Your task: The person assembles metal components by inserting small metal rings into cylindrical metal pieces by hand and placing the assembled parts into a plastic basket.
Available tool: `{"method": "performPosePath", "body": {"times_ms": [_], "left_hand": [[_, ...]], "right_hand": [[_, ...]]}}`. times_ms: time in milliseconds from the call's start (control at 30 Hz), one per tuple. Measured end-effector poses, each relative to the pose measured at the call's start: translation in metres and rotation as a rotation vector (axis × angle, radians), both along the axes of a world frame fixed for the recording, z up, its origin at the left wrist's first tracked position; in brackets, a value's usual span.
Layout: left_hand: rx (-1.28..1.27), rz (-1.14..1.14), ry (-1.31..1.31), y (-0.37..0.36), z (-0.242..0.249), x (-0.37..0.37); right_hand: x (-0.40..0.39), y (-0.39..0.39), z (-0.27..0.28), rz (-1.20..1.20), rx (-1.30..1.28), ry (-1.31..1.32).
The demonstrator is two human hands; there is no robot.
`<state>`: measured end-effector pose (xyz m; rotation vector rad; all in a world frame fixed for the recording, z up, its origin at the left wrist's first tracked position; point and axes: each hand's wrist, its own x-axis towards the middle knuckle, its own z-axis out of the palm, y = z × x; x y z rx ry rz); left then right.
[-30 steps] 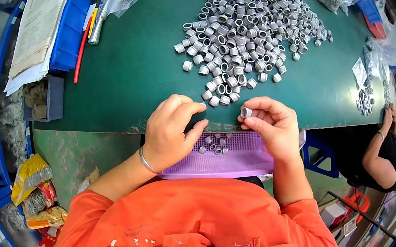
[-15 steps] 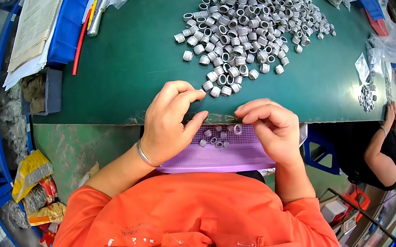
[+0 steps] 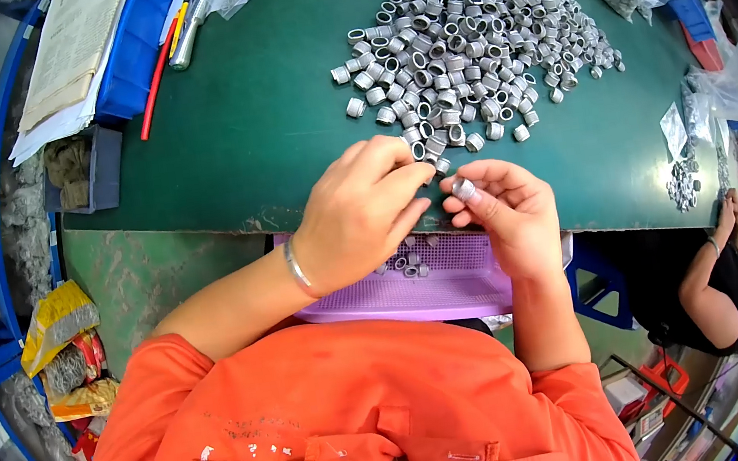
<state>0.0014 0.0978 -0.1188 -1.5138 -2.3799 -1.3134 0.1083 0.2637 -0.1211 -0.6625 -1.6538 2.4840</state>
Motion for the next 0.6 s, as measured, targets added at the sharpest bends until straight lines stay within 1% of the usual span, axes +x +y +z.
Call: {"method": "performPosePath", "body": {"times_ms": [33, 67, 133, 167, 300, 367, 400, 467, 500, 533, 567, 600], "left_hand": [[-0.022, 0.001, 0.012, 0.005, -0.001, 0.0], [-0.044, 0.002, 0.023, 0.008, -0.003, 0.0], [-0.023, -0.001, 0.036, 0.01, -0.008, -0.002], [-0.006, -0.001, 0.046, 0.01, -0.009, -0.003], [-0.021, -0.002, 0.026, 0.007, -0.008, -0.003], [0.008, -0.044, 0.01, 0.003, -0.007, -0.005], [0.007, -0.04, 0.012, 0.001, -0.009, -0.006], [0.113, -0.051, 0.016, -0.003, -0.012, -0.009], [0.109, -0.051, 0.017, -0.005, -0.009, -0.006], [0.12, 0.025, -0.131, -0.007, -0.002, -0.001], [0.131, 0.1, -0.278, -0.008, 0.003, 0.002], [0.13, 0.098, -0.278, -0.009, 0.002, 0.003]], "right_hand": [[0.0, 0.002, 0.0, 0.016, -0.187, 0.034], [0.001, 0.003, -0.001, 0.013, -0.183, 0.038], [0.003, 0.004, -0.005, 0.05, -0.354, 0.096], [0.004, 0.003, -0.004, 0.043, -0.378, 0.101], [0.006, 0.0, -0.007, 0.034, -0.397, 0.174], [0.009, -0.004, -0.004, 0.012, -0.234, 0.206], [0.011, -0.003, -0.006, 0.016, -0.236, 0.208], [0.011, 0.0, -0.009, 0.079, 0.549, 0.314], [0.007, 0.0, -0.007, 0.032, 0.831, 0.349], [0.0, -0.003, -0.004, 0.029, 0.828, 0.349], [-0.007, -0.007, -0.001, -0.009, 1.076, 0.276], [-0.011, -0.008, 0.0, -0.047, 1.323, 0.195]]}}
